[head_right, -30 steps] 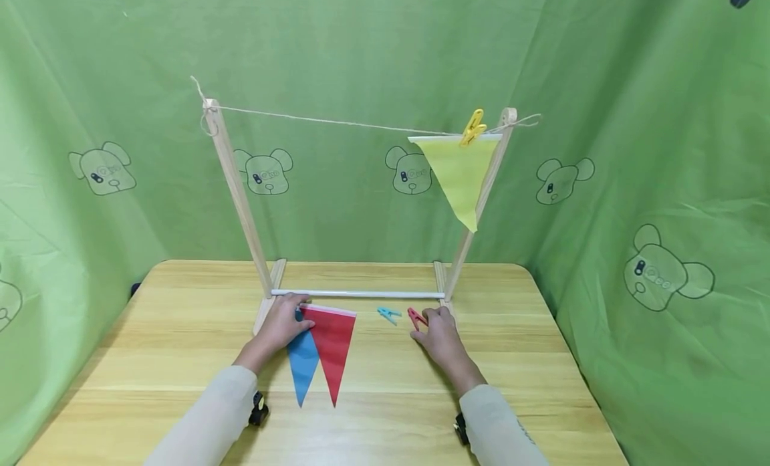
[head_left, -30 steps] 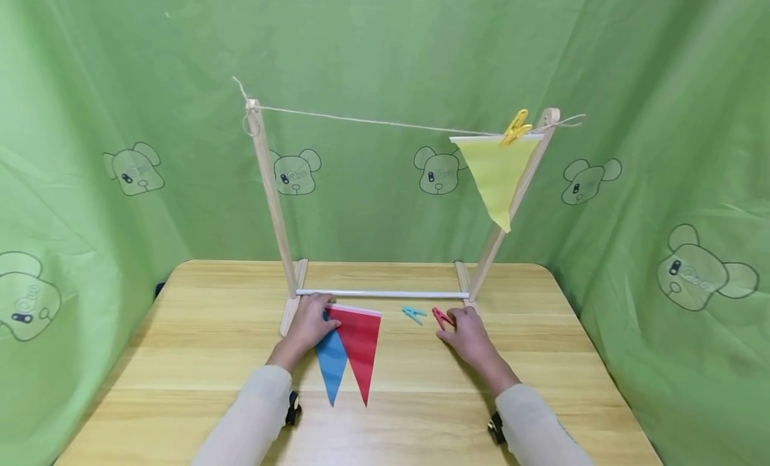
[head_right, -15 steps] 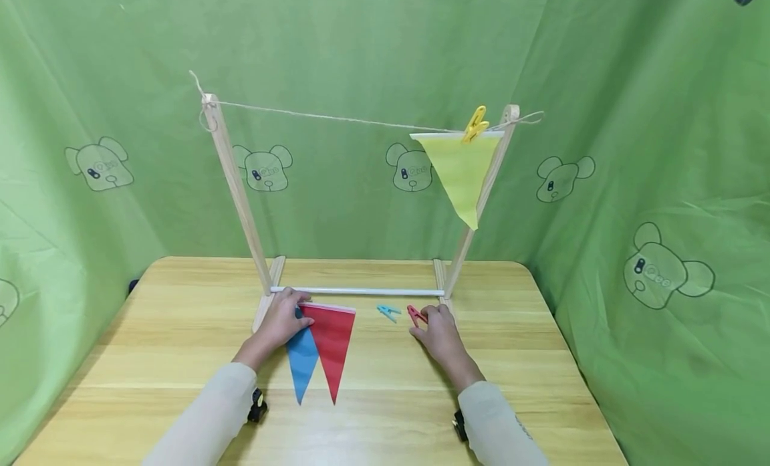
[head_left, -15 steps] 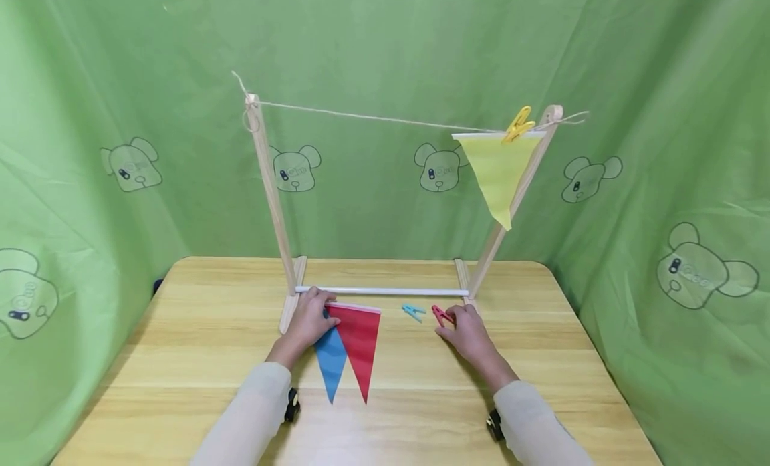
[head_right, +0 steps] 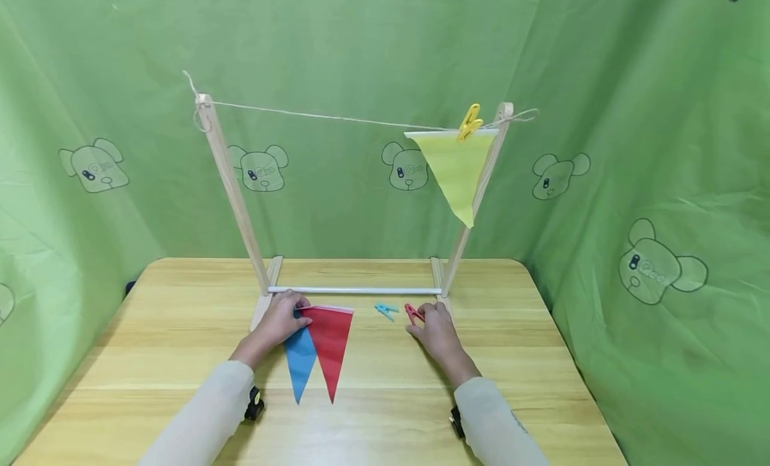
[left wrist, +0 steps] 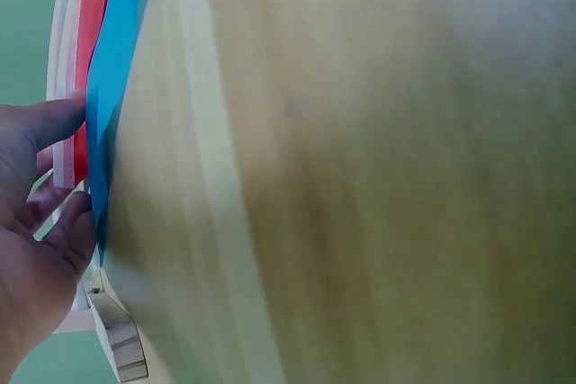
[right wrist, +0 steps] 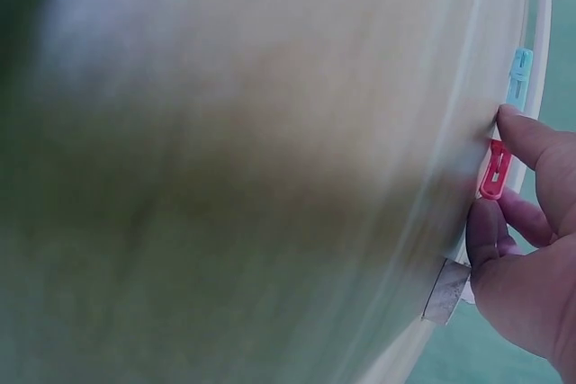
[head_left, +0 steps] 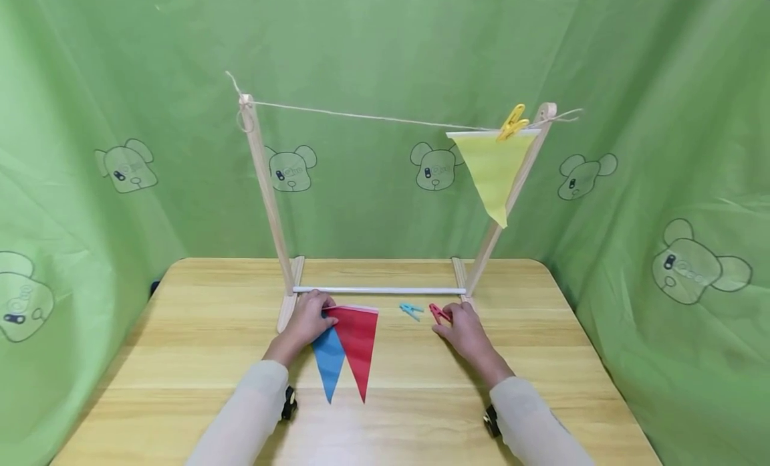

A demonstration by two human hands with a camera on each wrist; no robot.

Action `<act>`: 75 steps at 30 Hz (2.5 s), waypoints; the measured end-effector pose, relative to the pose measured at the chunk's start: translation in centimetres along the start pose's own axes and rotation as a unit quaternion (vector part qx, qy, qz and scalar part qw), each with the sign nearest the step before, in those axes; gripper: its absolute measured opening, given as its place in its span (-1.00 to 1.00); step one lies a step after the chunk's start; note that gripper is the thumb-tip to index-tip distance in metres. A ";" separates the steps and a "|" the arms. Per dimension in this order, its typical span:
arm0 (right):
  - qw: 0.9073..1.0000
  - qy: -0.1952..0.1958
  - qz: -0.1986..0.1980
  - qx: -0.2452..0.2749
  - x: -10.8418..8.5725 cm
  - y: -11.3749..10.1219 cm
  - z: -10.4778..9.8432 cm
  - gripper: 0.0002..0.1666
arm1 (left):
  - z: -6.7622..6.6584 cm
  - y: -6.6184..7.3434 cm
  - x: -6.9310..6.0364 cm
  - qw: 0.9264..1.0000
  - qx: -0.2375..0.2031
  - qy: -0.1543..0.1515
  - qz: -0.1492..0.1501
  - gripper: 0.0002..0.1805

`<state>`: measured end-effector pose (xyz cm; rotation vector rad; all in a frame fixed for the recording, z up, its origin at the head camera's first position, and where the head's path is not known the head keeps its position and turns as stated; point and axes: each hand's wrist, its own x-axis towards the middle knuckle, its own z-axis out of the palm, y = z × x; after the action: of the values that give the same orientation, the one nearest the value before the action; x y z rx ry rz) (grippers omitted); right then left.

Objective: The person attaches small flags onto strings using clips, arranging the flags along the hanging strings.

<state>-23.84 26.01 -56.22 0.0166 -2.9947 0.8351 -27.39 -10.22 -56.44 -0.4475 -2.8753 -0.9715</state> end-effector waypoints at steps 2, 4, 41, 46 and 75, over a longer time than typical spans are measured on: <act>1.000 0.005 -0.003 -0.002 0.0 0.0 0.1 -0.47 | -0.1 -0.1 0.0 1.000 -0.004 -0.005 0.003 -0.75; 1.000 0.007 -0.003 -0.003 0.0 -0.1 0.1 -0.48 | -0.2 -0.1 0.1 1.000 -0.009 -0.009 0.005 -0.75; 1.000 0.009 -0.006 -0.007 0.0 0.0 0.2 -0.60 | 0.3 -0.3 -0.2 0.999 -0.020 0.018 0.021 -0.88; 1.000 0.021 -0.011 -0.005 0.2 0.1 0.1 -0.61 | 0.3 -0.5 0.1 0.999 -0.020 0.023 0.032 -0.87; 0.998 0.012 -0.015 0.060 -0.3 -0.4 -1.5 -0.60 | -1.2 0.4 -1.0 0.985 -0.170 0.021 -0.008 -0.92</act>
<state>-23.44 26.46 -54.73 0.0542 -2.9108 1.0029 -26.36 -10.87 -55.38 -0.4202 -2.6814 -1.4643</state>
